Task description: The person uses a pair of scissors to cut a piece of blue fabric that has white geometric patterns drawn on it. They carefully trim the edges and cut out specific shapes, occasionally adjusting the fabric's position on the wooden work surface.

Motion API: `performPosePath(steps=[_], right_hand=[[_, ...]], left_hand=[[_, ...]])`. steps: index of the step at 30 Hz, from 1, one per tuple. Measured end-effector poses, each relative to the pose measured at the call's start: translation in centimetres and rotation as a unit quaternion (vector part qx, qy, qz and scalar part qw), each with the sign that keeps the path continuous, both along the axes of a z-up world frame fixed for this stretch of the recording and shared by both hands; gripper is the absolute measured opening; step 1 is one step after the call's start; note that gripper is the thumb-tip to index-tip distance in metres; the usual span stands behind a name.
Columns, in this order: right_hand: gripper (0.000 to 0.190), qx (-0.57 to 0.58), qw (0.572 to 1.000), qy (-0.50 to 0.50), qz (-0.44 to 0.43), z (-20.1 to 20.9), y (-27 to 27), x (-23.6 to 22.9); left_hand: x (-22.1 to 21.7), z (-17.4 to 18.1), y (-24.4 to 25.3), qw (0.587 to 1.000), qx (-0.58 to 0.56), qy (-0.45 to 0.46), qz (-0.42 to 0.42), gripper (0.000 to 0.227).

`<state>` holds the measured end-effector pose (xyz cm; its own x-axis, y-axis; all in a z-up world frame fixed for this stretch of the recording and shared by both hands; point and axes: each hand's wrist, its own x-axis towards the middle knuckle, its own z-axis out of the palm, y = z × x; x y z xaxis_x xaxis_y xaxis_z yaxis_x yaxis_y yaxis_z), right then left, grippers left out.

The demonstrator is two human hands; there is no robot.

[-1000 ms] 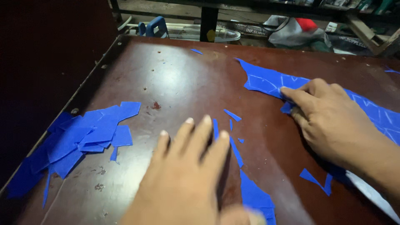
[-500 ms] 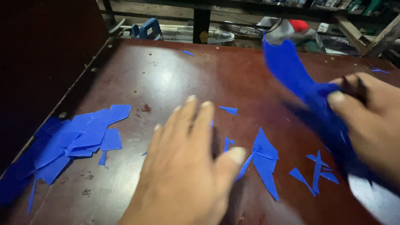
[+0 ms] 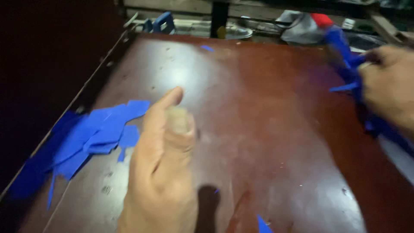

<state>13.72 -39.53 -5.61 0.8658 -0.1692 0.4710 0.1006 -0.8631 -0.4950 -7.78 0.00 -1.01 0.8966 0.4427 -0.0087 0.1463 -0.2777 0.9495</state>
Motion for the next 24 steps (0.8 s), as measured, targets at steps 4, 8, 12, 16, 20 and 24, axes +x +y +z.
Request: performPosePath(steps=[4, 8, 12, 16, 20, 24], right_hand=[[0.026, -0.037, 0.995, -0.036, 0.086, 6.7, 15.6, -14.1], [0.025, -0.083, 0.954, 0.246, 0.149, 2.7, 18.0, -17.1], [0.05, -0.213, 0.958, 0.184, -0.054, 3.7, 9.1, -7.0], [0.043, -0.19, 0.97, 0.151, -0.018, 2.0, 6.3, -5.7], [0.031, -0.09, 0.995, 0.03, -0.005, 1.4, 1.8, -5.7], [0.032, -0.202, 0.956, -0.065, 0.2, 3.7, 13.4, -15.3]], left_hand=[[0.8, -0.7, -0.1, 0.982, 0.02, -0.175, -0.073, 0.076], [-0.1, -1.2, 0.2, 0.993, 0.042, -0.102, -0.038, 0.087], [0.5, -1.8, 1.3, 0.984, 0.031, -0.119, -0.126, 0.099], [0.5, -2.0, 1.0, 0.953, 0.064, -0.253, -0.155, 0.076], [2.0, -2.1, -0.3, 0.966, 0.072, -0.212, -0.131, 0.064], [2.8, -2.7, -2.8, 0.956, 0.185, -0.198, -0.115, 0.069]])
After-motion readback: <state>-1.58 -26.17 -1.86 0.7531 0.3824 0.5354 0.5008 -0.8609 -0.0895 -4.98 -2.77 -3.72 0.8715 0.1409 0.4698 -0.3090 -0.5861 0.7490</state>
